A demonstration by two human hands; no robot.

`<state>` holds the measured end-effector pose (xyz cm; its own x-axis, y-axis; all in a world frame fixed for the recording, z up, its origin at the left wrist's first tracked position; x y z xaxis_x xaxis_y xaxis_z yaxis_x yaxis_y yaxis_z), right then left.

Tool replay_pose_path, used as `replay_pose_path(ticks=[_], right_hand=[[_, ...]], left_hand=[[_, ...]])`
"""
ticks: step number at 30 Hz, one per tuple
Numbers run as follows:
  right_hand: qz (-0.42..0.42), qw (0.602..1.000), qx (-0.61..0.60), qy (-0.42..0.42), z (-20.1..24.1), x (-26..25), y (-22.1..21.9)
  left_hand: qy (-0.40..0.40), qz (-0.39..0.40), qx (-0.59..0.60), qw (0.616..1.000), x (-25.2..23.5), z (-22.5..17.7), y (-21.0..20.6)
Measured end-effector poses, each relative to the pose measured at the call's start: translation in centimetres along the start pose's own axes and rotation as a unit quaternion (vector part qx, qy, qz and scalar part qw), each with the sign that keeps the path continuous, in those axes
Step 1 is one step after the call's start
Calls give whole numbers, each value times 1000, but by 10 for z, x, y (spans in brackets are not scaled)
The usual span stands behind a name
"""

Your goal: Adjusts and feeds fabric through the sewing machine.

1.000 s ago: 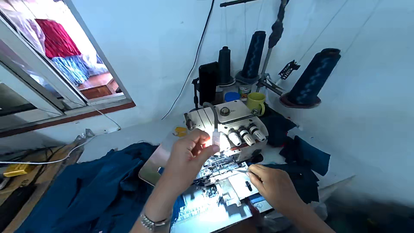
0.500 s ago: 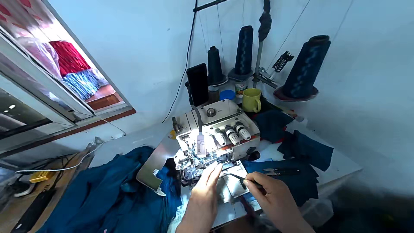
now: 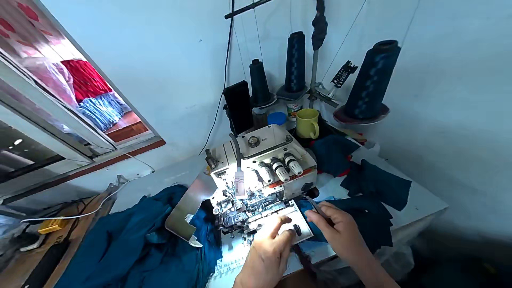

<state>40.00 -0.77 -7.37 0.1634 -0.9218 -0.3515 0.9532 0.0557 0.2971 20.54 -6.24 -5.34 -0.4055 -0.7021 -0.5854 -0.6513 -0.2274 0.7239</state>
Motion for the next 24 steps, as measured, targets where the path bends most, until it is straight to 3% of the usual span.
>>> replay_pose_path(ticks=[3, 6, 8, 10, 14, 18, 24], right_hand=[[147, 987, -36, -52, 12, -23, -15], [299, 948, -67, -82, 34, -38, -39], [340, 927, -114, -112, 43, -43, -51], [296, 927, -176, -151, 43, -44, -57], [158, 949, -211, -171, 37, -37, -49], [117, 958, -215, -151, 36, -25, -44], [71, 981, -119, -133, 26, -14, -40]], left_hand=[[-28, 54, 5, 998, 14, -7, 1], [-34, 55, -16, 998, 21, -16, 2], [-36, 53, -23, 998, 22, -19, 4], [-16, 45, 2, 999, 26, -19, 7], [81, -50, 12, 995, 21, -10, 18], [107, -50, -62, 991, 4, 1, 11], [148, -59, -133, 978, -8, 9, -12]])
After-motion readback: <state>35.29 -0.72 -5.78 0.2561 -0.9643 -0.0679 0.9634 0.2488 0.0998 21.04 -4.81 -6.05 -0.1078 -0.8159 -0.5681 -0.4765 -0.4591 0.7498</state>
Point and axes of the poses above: each hand's wrist, its own x-axis away from the middle knuckle, its own y-axis out of the back of the hand, z = x × y, the point moved 1 cm from there along -x, towards the middle knuckle, and after that the axes turned 4 degrees about z, right-handed, at the moved point
